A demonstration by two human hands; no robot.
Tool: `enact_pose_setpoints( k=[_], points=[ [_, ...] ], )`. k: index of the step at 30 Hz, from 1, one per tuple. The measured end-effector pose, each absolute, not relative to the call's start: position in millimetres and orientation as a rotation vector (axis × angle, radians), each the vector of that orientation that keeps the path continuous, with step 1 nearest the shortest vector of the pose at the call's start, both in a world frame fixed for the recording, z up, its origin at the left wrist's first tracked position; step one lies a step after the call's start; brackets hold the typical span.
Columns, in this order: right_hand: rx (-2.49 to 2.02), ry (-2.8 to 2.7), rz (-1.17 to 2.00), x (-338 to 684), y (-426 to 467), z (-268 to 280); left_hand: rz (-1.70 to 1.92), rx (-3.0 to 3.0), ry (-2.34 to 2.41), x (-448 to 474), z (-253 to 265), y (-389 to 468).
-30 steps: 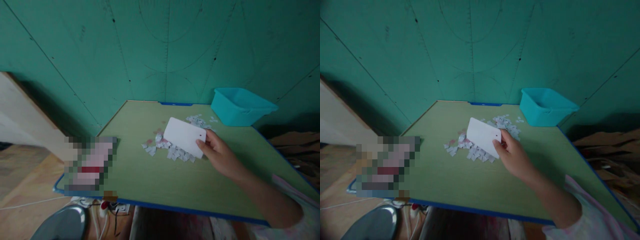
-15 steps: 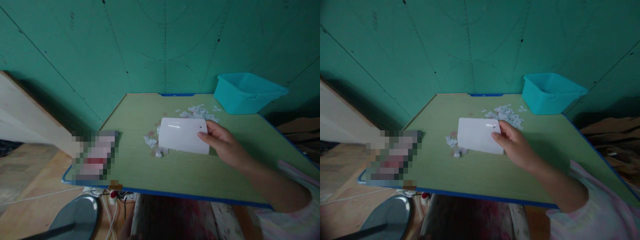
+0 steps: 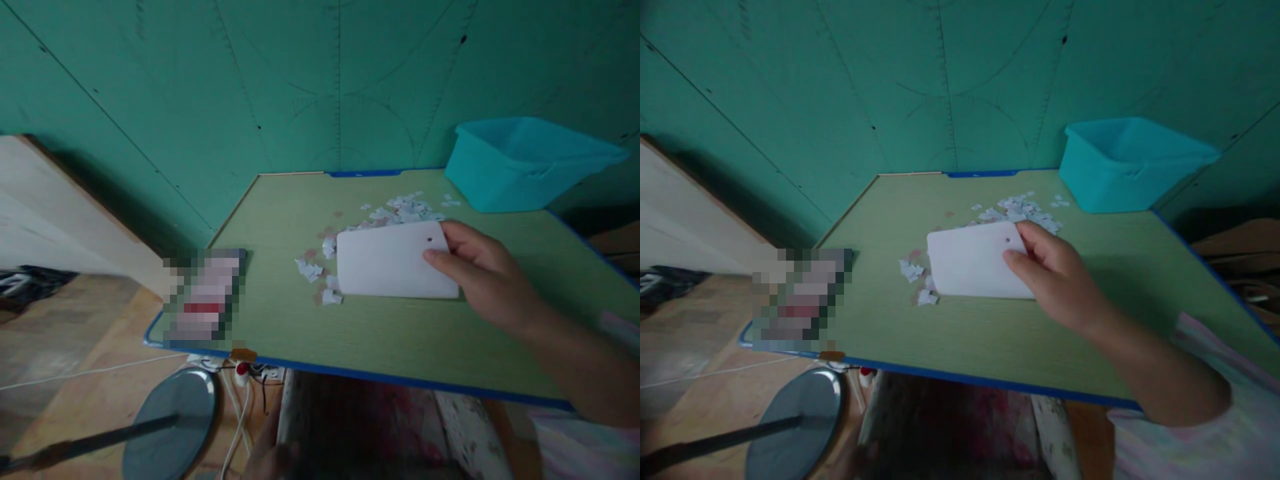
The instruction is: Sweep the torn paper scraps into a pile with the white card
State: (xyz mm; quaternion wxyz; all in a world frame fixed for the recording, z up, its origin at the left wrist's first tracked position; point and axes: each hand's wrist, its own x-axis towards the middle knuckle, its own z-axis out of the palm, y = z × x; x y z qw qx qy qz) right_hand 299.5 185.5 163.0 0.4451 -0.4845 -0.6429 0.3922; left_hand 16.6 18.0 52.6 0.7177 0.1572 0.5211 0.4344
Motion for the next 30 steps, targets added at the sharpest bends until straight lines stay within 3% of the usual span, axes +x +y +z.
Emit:
enact_pose_setpoints(
  k=[8,14,30],
  points=[
    [-1.122,-1.701,1.035,297.2,186.5,157.8,0.915,0.363,1.15,14.8,50.4,17.5],
    [-1.254,-1.598,0.815,302.8,189.1,162.4,0.951,0.343,1.142,14.8,45.3,18.3],
    [-1.244,-1.595,0.9,299.4,184.9,162.4,1.065,0.313,1.073,19.9,42.3,18.7]
  ],
)
